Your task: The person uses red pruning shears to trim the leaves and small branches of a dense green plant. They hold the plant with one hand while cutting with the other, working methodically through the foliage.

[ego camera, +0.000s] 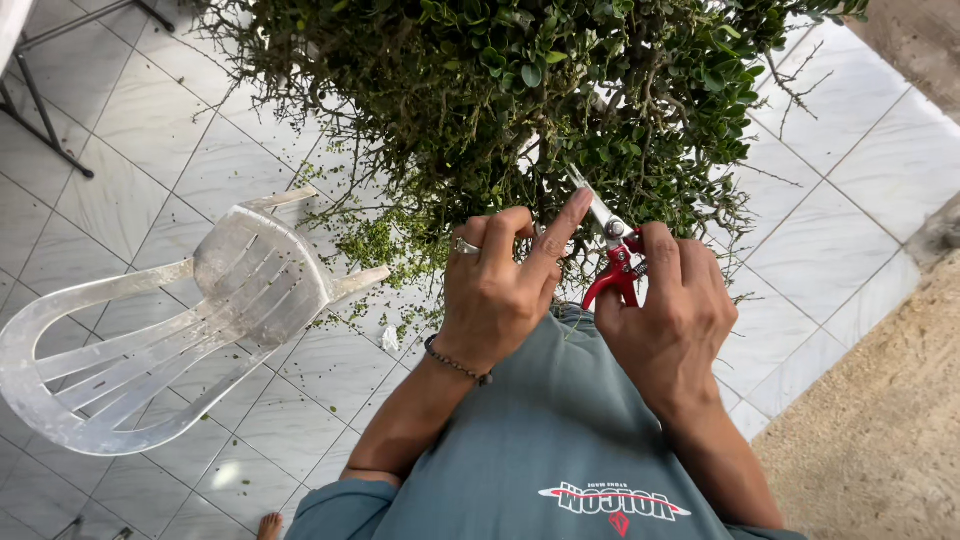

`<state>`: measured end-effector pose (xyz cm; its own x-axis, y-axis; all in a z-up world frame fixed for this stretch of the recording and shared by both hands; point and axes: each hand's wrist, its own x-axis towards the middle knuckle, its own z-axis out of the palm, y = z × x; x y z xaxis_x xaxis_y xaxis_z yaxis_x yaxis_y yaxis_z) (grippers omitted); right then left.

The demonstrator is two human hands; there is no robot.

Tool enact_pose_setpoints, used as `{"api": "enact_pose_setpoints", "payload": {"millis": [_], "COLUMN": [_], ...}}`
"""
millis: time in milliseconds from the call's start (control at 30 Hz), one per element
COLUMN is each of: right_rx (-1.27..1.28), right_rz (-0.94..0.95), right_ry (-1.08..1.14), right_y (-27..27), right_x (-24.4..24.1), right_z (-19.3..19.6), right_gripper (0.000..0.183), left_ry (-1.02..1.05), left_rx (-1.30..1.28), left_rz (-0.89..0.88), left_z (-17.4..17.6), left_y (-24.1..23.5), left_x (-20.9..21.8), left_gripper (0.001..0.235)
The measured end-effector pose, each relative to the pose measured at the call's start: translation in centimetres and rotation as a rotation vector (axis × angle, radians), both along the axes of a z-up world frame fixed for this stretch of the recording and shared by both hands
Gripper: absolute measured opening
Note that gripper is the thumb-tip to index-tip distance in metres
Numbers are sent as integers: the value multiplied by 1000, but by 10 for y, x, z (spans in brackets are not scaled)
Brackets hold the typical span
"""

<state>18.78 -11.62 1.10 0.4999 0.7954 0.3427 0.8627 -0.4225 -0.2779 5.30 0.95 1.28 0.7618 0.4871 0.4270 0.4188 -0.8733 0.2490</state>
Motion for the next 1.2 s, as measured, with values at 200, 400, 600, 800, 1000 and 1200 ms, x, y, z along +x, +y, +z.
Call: {"api": "enact_pose_setpoints", "payload": {"millis": [200, 400, 600, 800, 1000, 1200], "right_rx": [53, 27, 33, -3, 1, -51], "right_rz": [47, 8, 26, -9, 58, 92], "right_ry": [47, 11, -26, -103, -113, -208], "right_y": [5, 3, 6, 1, -3, 6], "right_x": [1, -2, 2, 7, 20, 21], "right_z": [-6, -5, -5, 1, 16, 26], "right_gripper": [51, 53, 50, 31, 49, 35], "left_ry": [2, 11, -18, -15, -16, -48], "left_rx": [-8, -22, -37, -95, -51, -96], "left_rz": [13, 4, -3, -7, -8, 21], "left_z": [1, 2, 4, 1, 4, -5], "left_y": [4, 4, 7, 2, -1, -1], "left_x": [-5, -7, -6, -4, -5, -6], "left_gripper": [46, 51, 47, 50, 42, 51]}}
